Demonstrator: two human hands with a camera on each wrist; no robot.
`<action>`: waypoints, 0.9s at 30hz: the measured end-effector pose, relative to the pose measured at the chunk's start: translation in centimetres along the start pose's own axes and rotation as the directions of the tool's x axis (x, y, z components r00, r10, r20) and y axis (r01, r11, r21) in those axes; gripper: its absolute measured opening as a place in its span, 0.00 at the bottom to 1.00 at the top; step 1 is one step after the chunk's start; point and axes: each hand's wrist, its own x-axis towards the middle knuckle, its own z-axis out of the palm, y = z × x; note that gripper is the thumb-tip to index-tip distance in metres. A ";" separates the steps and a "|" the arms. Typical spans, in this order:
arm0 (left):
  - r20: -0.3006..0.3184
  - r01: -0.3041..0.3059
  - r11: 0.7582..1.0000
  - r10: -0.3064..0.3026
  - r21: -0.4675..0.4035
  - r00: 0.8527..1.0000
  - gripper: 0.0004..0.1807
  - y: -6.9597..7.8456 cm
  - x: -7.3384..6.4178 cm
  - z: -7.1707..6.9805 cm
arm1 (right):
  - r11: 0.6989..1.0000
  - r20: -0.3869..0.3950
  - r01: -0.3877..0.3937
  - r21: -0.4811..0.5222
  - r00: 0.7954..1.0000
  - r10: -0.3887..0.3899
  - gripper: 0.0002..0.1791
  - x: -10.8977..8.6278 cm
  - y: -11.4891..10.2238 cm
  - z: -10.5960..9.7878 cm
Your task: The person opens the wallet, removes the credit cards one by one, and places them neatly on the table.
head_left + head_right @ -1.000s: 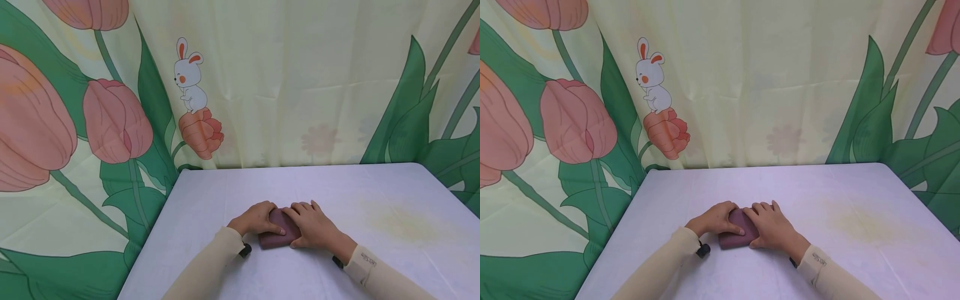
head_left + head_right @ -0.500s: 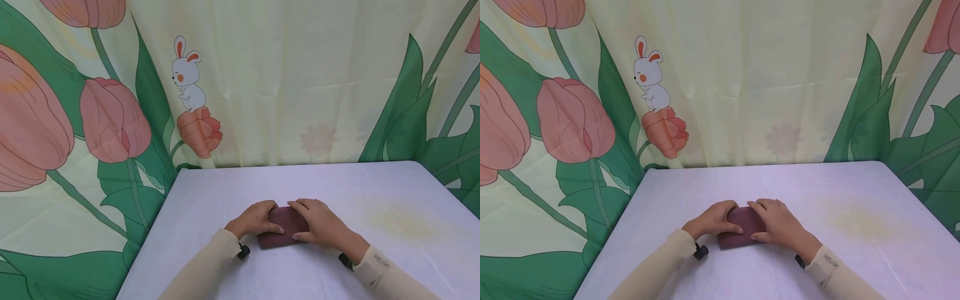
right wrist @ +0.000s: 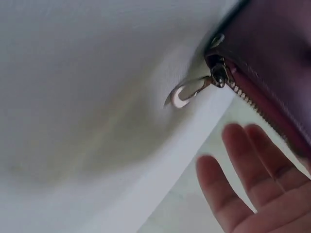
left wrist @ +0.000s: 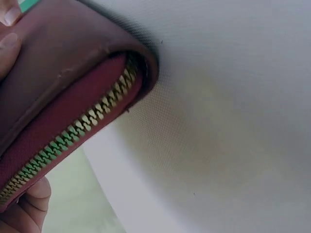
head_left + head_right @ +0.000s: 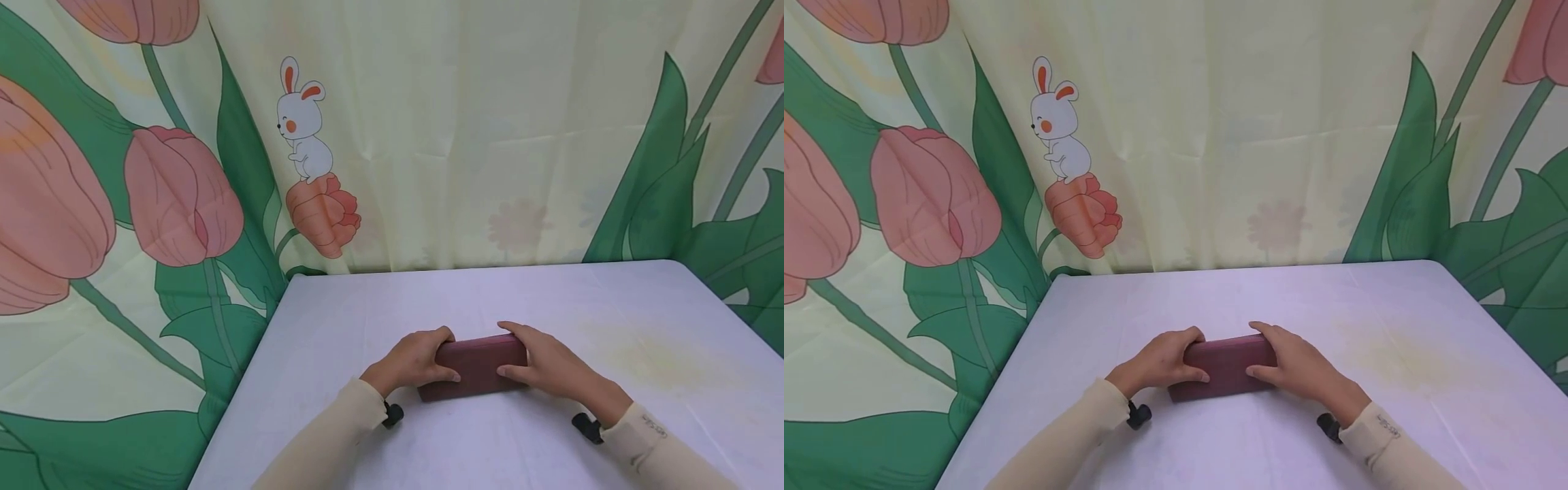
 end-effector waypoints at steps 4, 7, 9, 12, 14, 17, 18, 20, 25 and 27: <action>0.000 -0.013 1.000 0.013 0.012 1.000 0.26 0.1 -0.2 -0.1 | 0.982 0.103 -0.058 0.178 0.994 0.040 0.46 -0.3 0.4 -0.7; 0.008 -0.020 1.000 0.020 0.013 1.000 0.25 0.3 -0.4 -0.2 | 0.963 0.160 -0.059 0.263 0.987 0.017 0.44 -0.5 0.8 -0.9; 0.007 -0.029 0.999 0.029 0.024 1.000 0.25 0.4 -0.6 -0.2 | 0.958 0.175 -0.042 0.283 0.985 -0.008 0.42 -0.6 1.0 -0.9; 0.000 -0.048 0.998 0.049 0.048 0.999 0.24 0.6 -0.8 -0.3 | 0.961 0.187 -0.017 0.275 0.982 -0.036 0.39 -0.8 1.3 -0.8; -0.008 -0.059 0.996 0.059 0.065 0.998 0.23 0.6 -0.9 -0.2 | 0.970 0.196 -0.015 0.244 0.980 -0.034 0.36 -0.8 1.3 -0.8; -0.017 -0.066 0.995 0.068 0.075 0.998 0.23 0.6 -1.1 -0.1 | 0.981 0.227 -0.052 0.186 0.974 0.008 0.31 -0.7 1.4 -0.6; -0.019 -0.068 0.995 0.070 0.080 0.997 0.24 0.6 -1.2 -0.1 | 0.984 0.236 -0.052 0.169 0.972 0.011 0.29 -0.7 1.6 -0.5; -0.021 -0.073 0.993 0.075 0.091 0.997 0.24 0.6 -1.3 0.0 | 0.989 0.243 -0.050 0.140 0.970 0.014 0.24 -0.7 1.8 -0.4; -0.022 -0.088 0.989 0.091 0.118 0.996 0.24 0.7 -1.3 0.1 | 0.995 0.222 -0.034 0.093 0.975 0.013 0.11 -0.9 2.4 -0.2; -0.023 -0.088 0.989 0.091 0.122 0.996 0.24 0.7 -1.4 0.1 | 0.996 0.214 -0.042 0.079 0.977 0.024 0.09 -1.0 2.5 0.0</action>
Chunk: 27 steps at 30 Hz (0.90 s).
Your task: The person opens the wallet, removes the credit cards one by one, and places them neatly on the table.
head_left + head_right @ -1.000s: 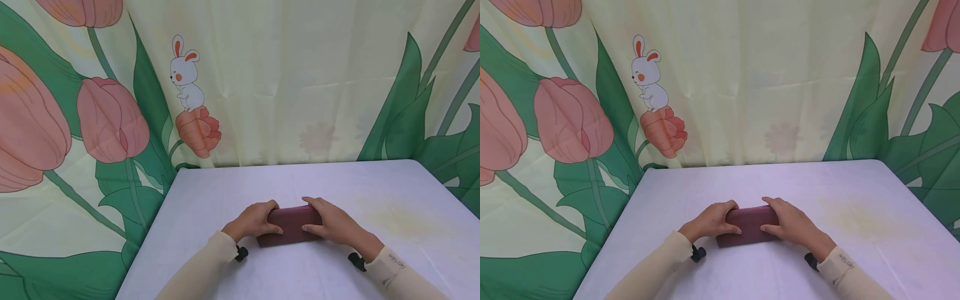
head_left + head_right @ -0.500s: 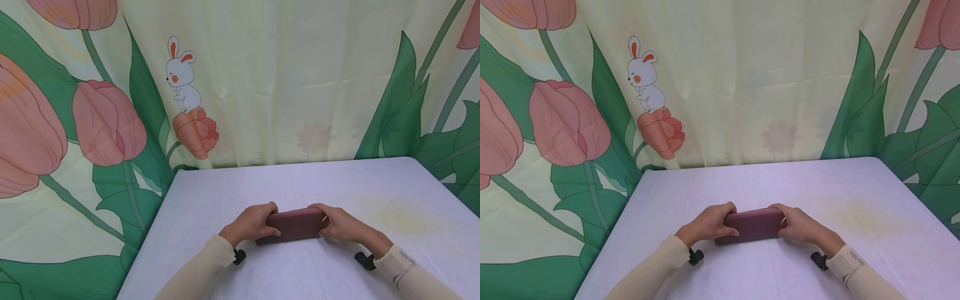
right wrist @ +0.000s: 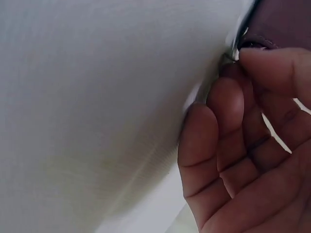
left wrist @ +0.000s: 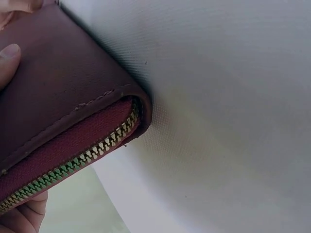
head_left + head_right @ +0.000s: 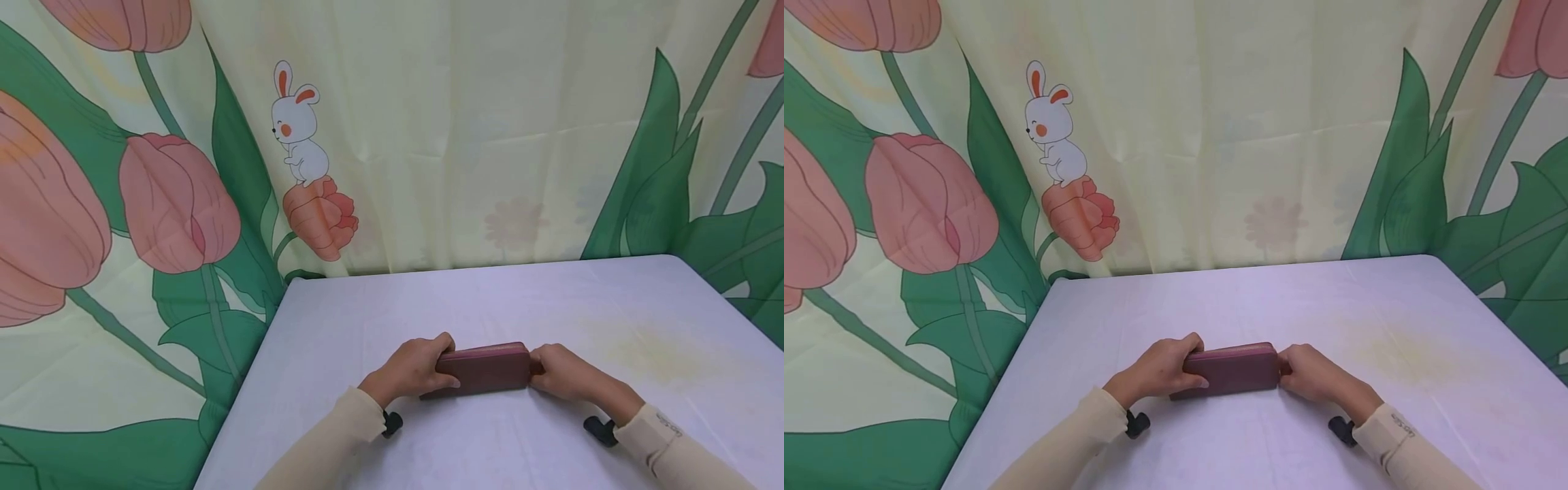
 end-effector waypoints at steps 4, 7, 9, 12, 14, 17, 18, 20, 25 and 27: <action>0.000 -0.003 1.000 0.003 0.005 1.000 0.24 -0.1 -0.1 0.2 | 0.999 -0.031 -0.003 -0.042 1.000 0.001 0.08 -0.2 0.0 0.2; 0.001 -0.017 1.000 0.017 0.011 1.000 0.24 0.0 -0.1 0.1 | 0.998 -0.054 0.002 -0.069 0.999 -0.006 0.09 -0.4 -0.3 0.2; -0.002 -0.030 0.999 0.030 0.021 1.000 0.23 0.0 -0.1 0.0 | 0.997 -0.063 0.006 -0.080 0.998 -0.011 0.08 -0.5 -0.4 0.1; -0.006 -0.049 0.998 0.050 0.045 0.999 0.22 0.0 -0.1 -0.1 | 0.996 -0.070 0.002 -0.095 0.998 -0.008 0.08 -0.6 -0.7 -0.1; -0.007 -0.055 0.997 0.055 0.055 0.998 0.22 0.0 -0.1 -0.1 | 0.994 -0.074 0.002 -0.110 0.997 -0.010 0.09 -0.7 -0.8 -0.2; -0.005 -0.057 0.996 0.057 0.070 0.998 0.21 0.0 -0.1 -0.1 | 0.992 -0.081 -0.007 -0.127 0.997 -0.003 0.11 -0.9 -1.1 -0.4; -0.004 -0.058 0.996 0.058 0.073 0.998 0.21 0.0 -0.1 -0.1 | 0.991 -0.087 -0.005 -0.133 0.996 -0.006 0.11 -1.0 -1.2 -0.4; -0.002 -0.061 0.995 0.061 0.074 0.998 0.21 -0.1 -0.1 0.0 | 0.990 -0.095 -0.011 -0.138 0.995 -0.002 0.11 -1.2 -1.4 -0.5; 0.001 -0.076 0.994 0.077 0.083 0.997 0.21 -0.1 -0.1 0.0 | 0.986 -0.137 -0.003 -0.164 0.990 -0.020 0.09 -1.6 -1.7 -0.9; 0.004 -0.080 0.993 0.080 0.090 0.997 0.21 0.0 -0.1 0.0 | 0.983 -0.163 0.006 -0.181 0.986 -0.036 0.09 -1.8 -1.9 -1.0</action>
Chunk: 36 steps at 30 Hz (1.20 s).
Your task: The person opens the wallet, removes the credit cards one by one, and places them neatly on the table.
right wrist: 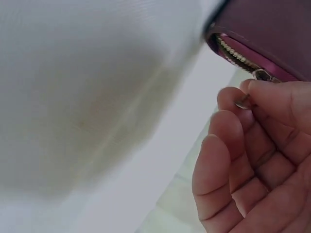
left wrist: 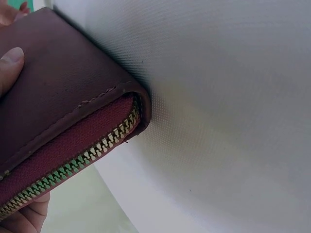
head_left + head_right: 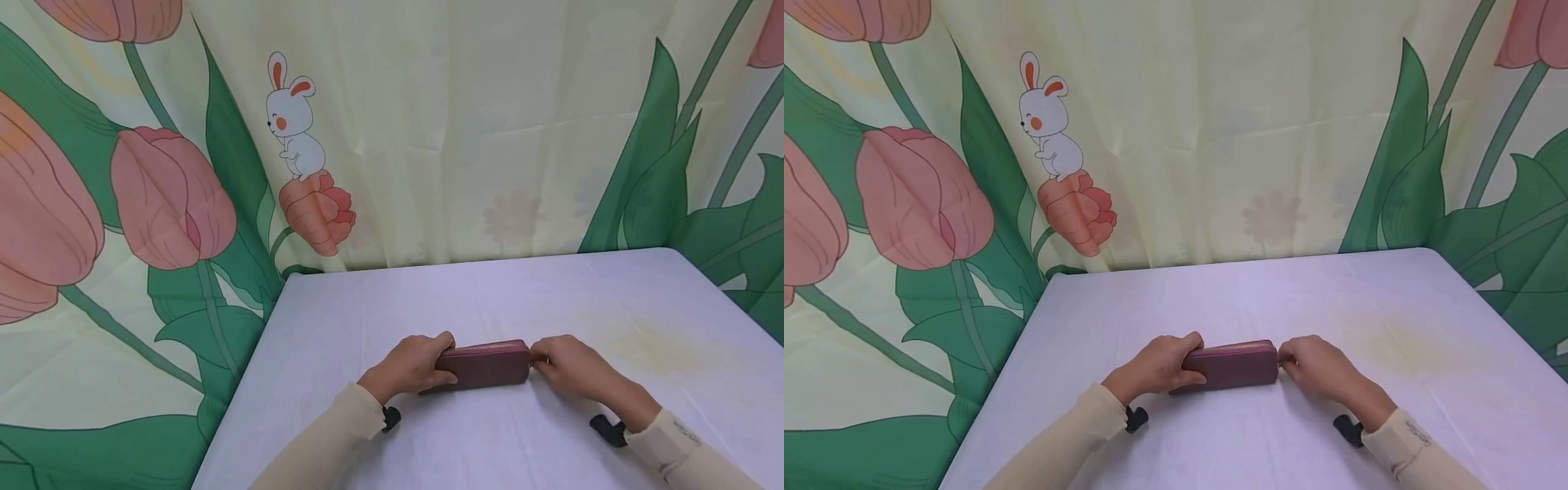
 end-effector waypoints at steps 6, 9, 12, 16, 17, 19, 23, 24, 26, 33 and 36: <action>0.017 0.012 1.000 -0.012 0.006 1.000 0.21 0.1 0.1 -0.1 | 0.999 -0.099 0.028 -0.045 0.995 -0.032 0.08 -0.4 -0.8 -0.8; 0.025 0.021 1.000 -0.021 0.008 0.999 0.21 0.1 0.1 -0.1 | 0.997 -0.147 0.041 -0.070 0.988 -0.051 0.09 -0.5 -1.2 -1.2; 0.029 0.025 1.000 -0.025 0.010 0.999 0.21 0.2 0.1 0.0 | 0.994 -0.194 0.060 -0.091 0.978 -0.077 0.11 -0.6 -1.5 -1.5; 0.031 0.025 1.000 -0.025 0.004 0.999 0.21 0.2 0.0 0.0 | 0.990 -0.233 0.097 -0.107 0.965 -0.120 0.12 -0.7 -1.7 -1.8; 0.030 0.024 1.000 -0.024 0.002 0.999 0.21 0.2 0.0 0.0 | 0.988 -0.242 0.106 -0.114 0.961 -0.131 0.12 -0.7 -1.8 -1.8; 0.028 0.021 1.000 -0.021 0.001 0.999 0.21 0.2 0.0 0.0 | 0.984 -0.259 0.125 -0.129 0.953 -0.155 0.12 -0.8 -1.9 -1.9; 0.024 0.006 1.000 -0.006 0.003 1.000 0.21 0.2 0.0 0.0 | 0.973 -0.303 0.164 -0.160 0.930 -0.207 0.13 -0.8 -2.2 -1.9; 0.025 0.003 1.000 -0.003 0.003 1.000 0.21 0.2 0.0 0.0 | 0.971 -0.311 0.174 -0.163 0.925 -0.218 0.13 -0.8 -2.2 -1.9; 0.026 -0.004 1.000 0.004 0.002 1.000 0.21 0.1 -0.1 0.0 | 0.966 -0.329 0.191 -0.175 0.913 -0.240 0.13 -0.8 -2.3 -1.8; 0.026 -0.029 1.000 0.029 0.010 0.999 0.21 -0.1 -0.1 0.2 | 0.955 -0.367 0.207 -0.214 0.889 -0.275 0.15 -0.8 -2.7 -1.7; 0.025 -0.039 0.999 0.038 0.018 0.999 0.21 -0.2 0.0 -0.1 | 0.951 -0.391 0.226 -0.210 0.872 -0.294 0.15 -0.5 -2.8 -1.6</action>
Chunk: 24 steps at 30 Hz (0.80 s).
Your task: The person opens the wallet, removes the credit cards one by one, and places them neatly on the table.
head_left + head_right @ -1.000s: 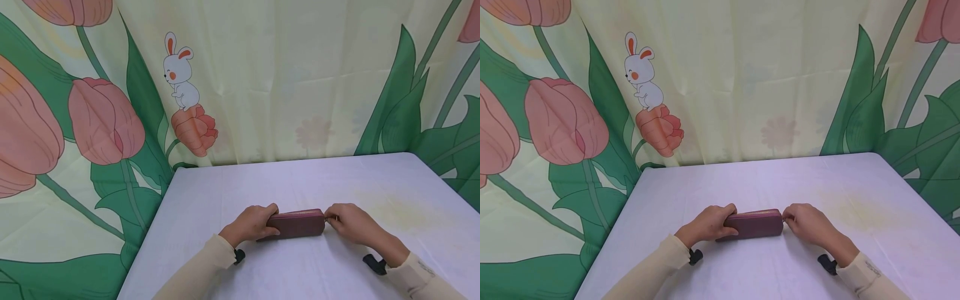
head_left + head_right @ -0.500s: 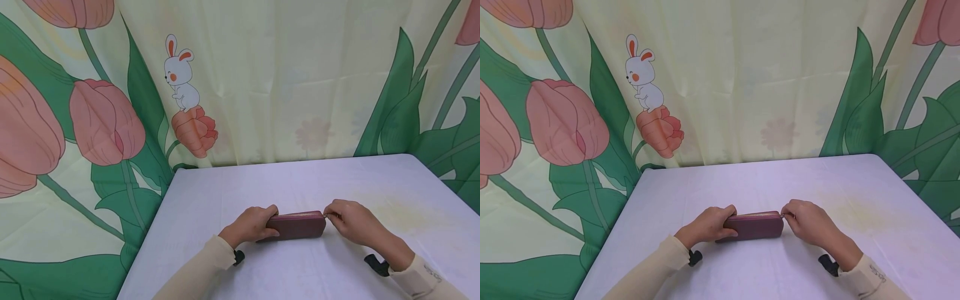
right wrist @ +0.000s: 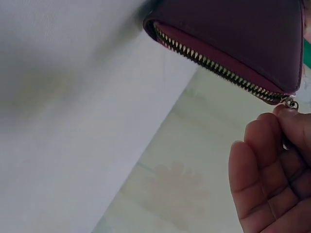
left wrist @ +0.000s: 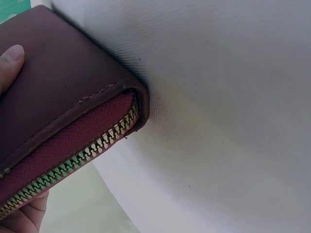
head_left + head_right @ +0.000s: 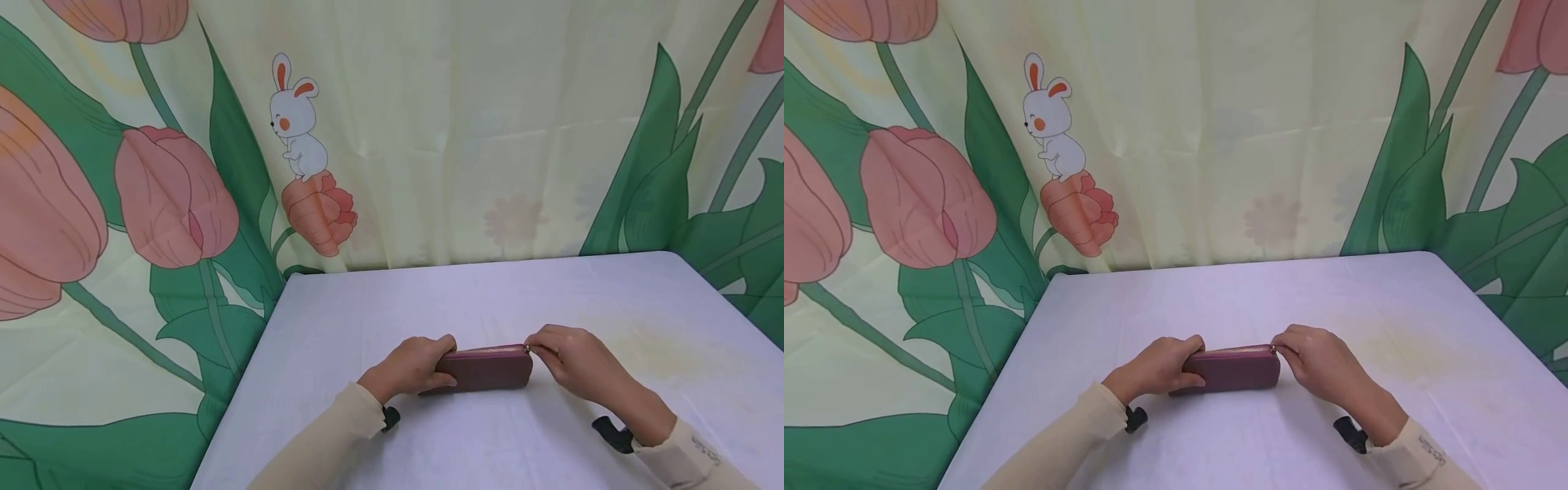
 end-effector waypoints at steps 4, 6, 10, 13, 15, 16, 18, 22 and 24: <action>0.006 0.002 1.000 -0.002 0.002 1.000 0.21 0.0 0.0 -0.2 | 0.999 -0.028 -0.001 0.055 1.000 0.003 0.16 0.1 0.1 0.2; 0.009 0.005 1.000 -0.005 0.003 1.000 0.21 0.0 0.0 -0.2 | 0.997 -0.026 -0.009 0.071 1.000 0.011 0.16 0.0 0.1 0.3; 0.007 -0.001 1.000 0.001 0.010 1.000 0.21 -0.1 -0.2 -0.2 | 0.998 0.013 -0.039 0.054 0.999 0.038 0.15 -0.2 0.3 0.3; 0.003 -0.010 1.000 0.010 0.013 1.000 0.21 -0.2 -0.2 -0.1 | 0.997 0.024 -0.059 0.053 0.998 0.058 0.14 -0.4 0.4 0.4; 0.003 -0.017 1.000 0.017 0.018 1.000 0.21 -0.2 -0.1 0.0 | 0.996 0.009 -0.063 0.065 0.998 0.063 0.14 -0.5 0.4 0.5; 0.003 -0.020 1.000 0.020 0.019 1.000 0.21 -0.2 -0.1 0.0 | 0.996 -0.009 -0.059 0.068 0.998 0.060 0.15 -0.5 0.3 0.5; 0.005 -0.026 0.999 0.026 0.020 1.000 0.21 -0.1 0.0 0.0 | 0.997 -0.041 -0.043 0.066 0.998 0.045 0.16 -0.5 0.2 0.7; 0.013 -0.029 0.999 0.029 0.022 0.999 0.21 0.0 0.2 0.0 | 0.999 -0.092 -0.003 0.038 0.996 0.006 0.16 -0.3 -0.2 0.8; 0.019 -0.026 0.999 0.026 0.018 0.999 0.20 0.1 0.3 0.0 | 0.999 -0.103 0.008 0.041 0.995 -0.004 0.16 -0.2 -0.3 0.7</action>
